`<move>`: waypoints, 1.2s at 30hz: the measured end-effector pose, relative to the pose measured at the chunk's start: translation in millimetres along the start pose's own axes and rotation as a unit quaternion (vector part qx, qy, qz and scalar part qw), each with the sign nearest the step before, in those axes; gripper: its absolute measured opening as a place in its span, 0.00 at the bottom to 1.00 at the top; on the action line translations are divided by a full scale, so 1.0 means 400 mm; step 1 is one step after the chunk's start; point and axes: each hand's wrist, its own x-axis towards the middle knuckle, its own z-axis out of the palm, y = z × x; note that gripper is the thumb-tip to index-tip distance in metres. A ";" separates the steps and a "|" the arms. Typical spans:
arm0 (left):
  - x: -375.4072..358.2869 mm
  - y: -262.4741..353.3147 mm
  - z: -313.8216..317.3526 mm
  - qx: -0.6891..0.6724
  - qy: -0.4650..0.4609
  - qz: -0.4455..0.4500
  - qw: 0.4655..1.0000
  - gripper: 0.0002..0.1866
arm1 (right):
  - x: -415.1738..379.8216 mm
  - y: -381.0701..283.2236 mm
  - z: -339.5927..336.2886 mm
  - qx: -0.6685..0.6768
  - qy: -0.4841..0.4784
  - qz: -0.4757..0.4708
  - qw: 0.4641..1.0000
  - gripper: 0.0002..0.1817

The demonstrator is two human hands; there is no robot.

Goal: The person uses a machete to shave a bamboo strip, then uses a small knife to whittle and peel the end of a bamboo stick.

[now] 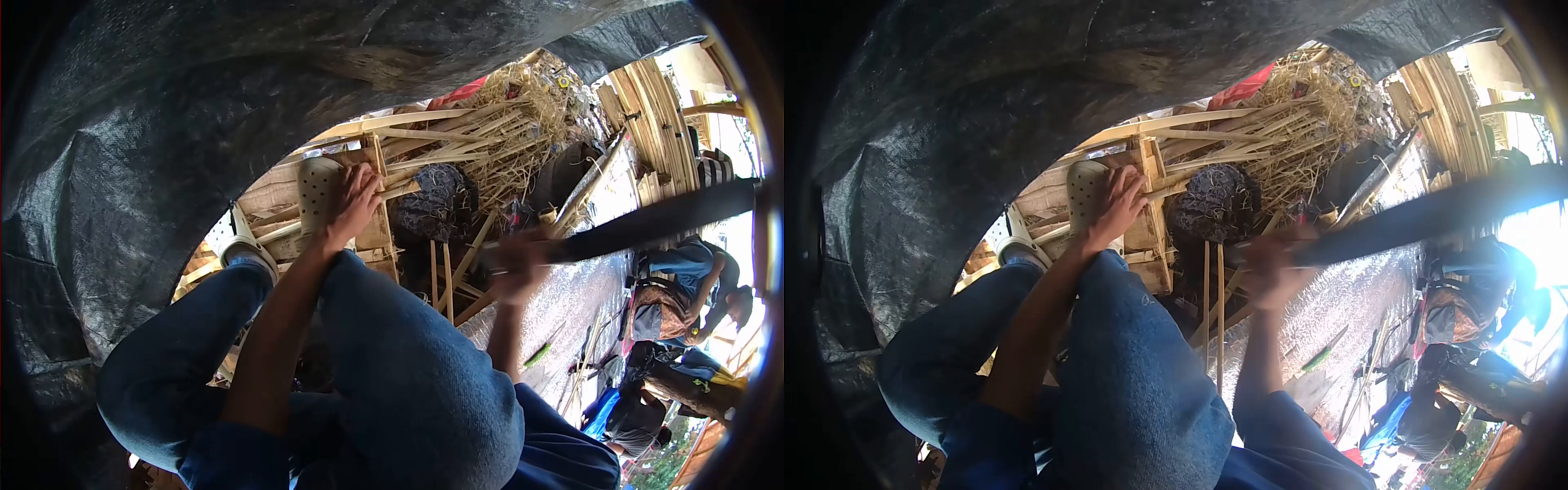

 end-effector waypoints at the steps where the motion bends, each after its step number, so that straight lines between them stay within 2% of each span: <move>1: 0.002 -0.001 -0.001 0.011 -0.014 -0.004 1.000 0.25 | -0.086 -0.065 0.079 0.145 0.028 0.322 0.935 0.03; 2: -0.002 -0.008 0.011 -0.006 -0.030 -0.035 0.999 0.28 | -0.179 -0.065 0.142 0.246 -0.011 0.482 0.841 0.03; 3: -0.017 -0.012 0.025 -0.009 -0.030 -0.037 0.999 0.28 | -0.324 -0.012 0.182 0.238 -0.231 0.619 0.712 0.03; 5: -0.027 -0.048 0.050 0.049 0.014 -0.044 0.998 0.32 | -0.254 -0.083 0.151 0.210 -0.204 0.649 0.702 0.03; 7: -0.025 -0.057 0.031 0.049 -0.036 -0.043 0.997 0.37 | -0.251 -0.034 0.093 0.245 -0.139 0.716 0.639 0.05; 8: -0.026 -0.058 0.043 0.043 -0.046 -0.051 0.997 0.37 | -0.222 -0.004 0.051 0.267 -0.141 0.730 0.613 0.07; 9: -0.011 -0.066 0.045 0.042 -0.048 -0.057 0.996 0.37 | -0.191 0.021 0.019 0.239 -0.120 0.725 0.635 0.08; 11: -0.006 -0.053 0.026 0.044 -0.066 -0.054 0.995 0.37 | -0.133 0.065 -0.039 0.227 -0.048 0.572 0.787 0.08; 12: -0.007 -0.048 0.019 0.044 -0.085 -0.053 0.994 0.37 | -0.064 0.045 -0.073 0.307 -0.051 0.513 0.801 0.06; 13: -0.007 -0.047 0.018 0.044 -0.085 -0.053 0.994 0.37 | -0.030 0.050 -0.109 0.331 -0.039 0.490 0.806 0.05; 14: -0.007 -0.046 0.019 0.044 -0.087 -0.062 0.993 0.38 | -0.009 0.042 -0.119 0.276 -0.014 0.361 0.891 0.07; 15: -0.007 -0.044 0.020 0.044 -0.090 -0.073 0.992 0.38 | 0.052 0.006 -0.108 0.176 0.015 0.250 0.952 0.06; 17: -0.009 -0.028 0.014 0.042 -0.090 -0.078 0.992 0.39 | 0.122 -0.053 -0.100 0.360 0.065 0.306 0.879 0.04; 18: -0.008 -0.024 0.007 0.039 -0.090 -0.081 0.992 0.39 | 0.104 -0.064 -0.064 0.151 0.058 0.194 0.967 0.03; 19: -0.010 -0.025 0.007 0.041 -0.090 -0.081 0.992 0.39 | 0.071 -0.024 -0.041 -0.028 -0.029 -0.090 0.995 0.04; 20: -0.013 -0.033 0.019 0.028 -0.070 -0.070 0.995 0.40 | 0.022 -0.005 -0.022 -0.030 -0.093 -0.135 0.986 0.06; 21: -0.013 -0.036 0.023 0.015 -0.049 -0.059 0.997 0.41 | -0.109 -0.058 0.071 0.080 0.027 0.221 0.972 0.02; 22: -0.012 -0.038 0.028 0.014 -0.057 -0.067 0.996 0.41 | -0.205 -0.057 0.127 0.343 -0.011 0.405 0.847 0.03; 23: -0.022 -0.041 0.036 0.013 -0.057 -0.068 0.996 0.41 | -0.224 -0.088 0.134 0.109 -0.283 0.494 0.815 0.03; 24: -0.029 -0.038 0.038 0.026 -0.042 -0.066 0.997 0.41 | -0.242 -0.092 0.118 0.107 -0.282 0.495 0.815 0.03; 25: -0.023 -0.045 0.034 0.043 -0.023 -0.060 0.997 0.41 | -0.258 -0.084 0.116 0.152 -0.240 0.559 0.779 0.03; 26: -0.026 -0.053 0.031 0.081 -0.096 -0.070 0.990 0.41 | -0.267 -0.067 0.119 0.198 -0.202 0.615 0.736 0.05; 27: -0.037 -0.047 0.027 0.077 -0.102 -0.077 0.989 0.41 | -0.281 -0.063 0.095 0.233 -0.168 0.675 0.680 0.06; 28: -0.028 -0.043 0.021 0.063 -0.091 -0.078 0.991 0.41 | -0.264 -0.029 0.051 0.254 -0.177 0.721 0.620 0.04; 29: -0.008 -0.041 0.006 0.055 -0.073 -0.076 0.993 0.41 | -0.228 -0.014 0.016 0.307 -0.126 0.700 0.633 0.03; 30: -0.003 -0.032 -0.009 0.030 -0.105 -0.092 0.990 0.41 | -0.152 -0.028 -0.012 0.264 -0.091 0.667 0.691 0.03; 31: -0.005 -0.033 -0.010 0.032 -0.104 -0.093 0.990 0.41 | -0.152 0.022 -0.041 0.215 -0.086 0.575 0.785 0.07; 32: -0.009 -0.036 -0.005 0.027 -0.099 -0.090 0.991 0.41 | -0.188 0.138 -0.102 0.040 -0.146 0.289 0.945 0.08; 33: -0.011 -0.036 -0.002 0.020 -0.094 -0.086 0.992 0.41 | -0.067 0.041 -0.111 0.259 -0.029 0.441 0.859 0.11; 34: -0.011 -0.033 -0.003 0.018 -0.095 -0.086 0.992 0.41 | -0.004 0.018 -0.136 0.267 -0.011 0.421 0.867 0.13; 35: -0.011 -0.029 -0.009 0.021 -0.098 -0.085 0.991 0.42 | 0.006 0.056 -0.160 0.083 -0.049 0.193 0.976 0.10; 36: -0.007 -0.027 -0.013 0.026 -0.099 -0.085 0.991 0.42 | 0.054 0.003 -0.142 0.119 0.000 0.192 0.974 0.09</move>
